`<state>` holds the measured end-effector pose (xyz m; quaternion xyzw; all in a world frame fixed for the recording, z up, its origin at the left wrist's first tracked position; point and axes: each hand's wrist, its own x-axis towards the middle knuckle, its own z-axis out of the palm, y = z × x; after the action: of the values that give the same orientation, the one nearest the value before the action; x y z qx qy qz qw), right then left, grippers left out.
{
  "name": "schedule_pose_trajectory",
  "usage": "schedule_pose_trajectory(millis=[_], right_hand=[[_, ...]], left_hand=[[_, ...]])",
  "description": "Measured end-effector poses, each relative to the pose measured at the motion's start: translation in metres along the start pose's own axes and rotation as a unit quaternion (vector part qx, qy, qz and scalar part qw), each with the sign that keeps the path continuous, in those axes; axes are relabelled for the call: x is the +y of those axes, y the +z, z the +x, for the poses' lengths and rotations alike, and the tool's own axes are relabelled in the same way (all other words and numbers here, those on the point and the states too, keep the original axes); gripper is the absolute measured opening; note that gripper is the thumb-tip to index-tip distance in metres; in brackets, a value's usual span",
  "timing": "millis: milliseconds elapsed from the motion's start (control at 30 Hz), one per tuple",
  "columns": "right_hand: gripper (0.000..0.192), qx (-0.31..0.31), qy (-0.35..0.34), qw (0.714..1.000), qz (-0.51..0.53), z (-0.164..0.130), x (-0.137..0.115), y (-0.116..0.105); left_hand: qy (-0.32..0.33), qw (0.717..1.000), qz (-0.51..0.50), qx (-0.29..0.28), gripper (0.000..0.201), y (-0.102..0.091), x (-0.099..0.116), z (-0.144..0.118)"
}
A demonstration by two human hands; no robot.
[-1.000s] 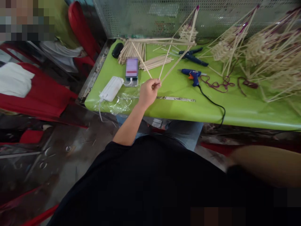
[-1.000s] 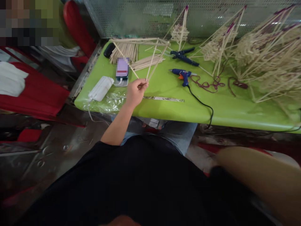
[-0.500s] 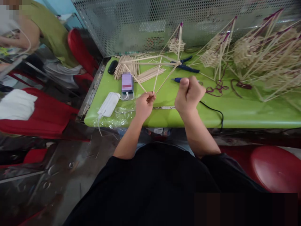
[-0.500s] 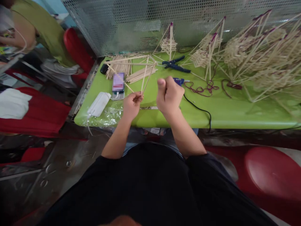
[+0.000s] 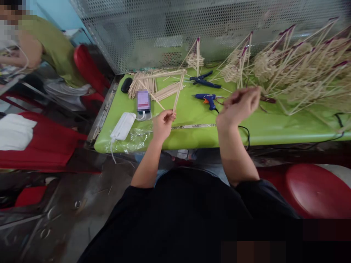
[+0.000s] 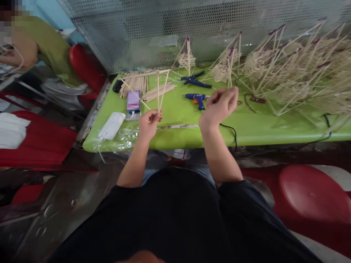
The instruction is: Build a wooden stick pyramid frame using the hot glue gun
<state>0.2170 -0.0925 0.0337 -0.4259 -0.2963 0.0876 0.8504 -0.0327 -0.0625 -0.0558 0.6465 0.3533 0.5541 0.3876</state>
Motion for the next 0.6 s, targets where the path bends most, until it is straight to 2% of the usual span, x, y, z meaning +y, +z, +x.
schedule_pose_trajectory(millis=[33,100,133,200,300,367,500,600], right_hand=[[0.051,-0.093,0.092,0.991,0.010,0.011,0.010,0.008],[0.048,-0.162,0.168,0.972,0.001,0.024,0.032,0.027],[0.049,-0.218,0.226,0.949,-0.013,0.028,0.043,0.037],[0.052,-0.288,0.278,0.916,-0.037,0.029,0.061,0.059],[0.059,-0.343,0.273,0.897,-0.060,0.027,0.077,0.083],[0.066,-0.370,0.252,0.893,-0.051,0.026,0.082,0.090],[0.072,-0.421,0.219,0.880,0.010,0.024,0.086,0.086],[0.073,-0.411,0.162,0.897,0.032,0.025,0.089,0.078]], left_hand=[[0.000,1.000,-0.007,0.001,0.021,0.000,0.000,0.000],[-0.001,1.000,-0.017,0.001,0.022,0.001,0.002,0.000],[-0.001,1.000,-0.019,0.001,0.023,0.001,0.003,0.000],[-0.001,1.000,-0.022,-0.002,0.025,0.001,0.004,0.000],[-0.001,1.000,-0.025,-0.009,0.030,0.000,0.007,-0.001],[-0.003,0.999,-0.028,-0.015,0.032,0.000,0.009,-0.001],[-0.009,0.999,-0.037,-0.039,0.032,0.000,0.013,-0.003],[-0.014,0.998,-0.046,-0.048,0.031,0.001,0.013,-0.002]])
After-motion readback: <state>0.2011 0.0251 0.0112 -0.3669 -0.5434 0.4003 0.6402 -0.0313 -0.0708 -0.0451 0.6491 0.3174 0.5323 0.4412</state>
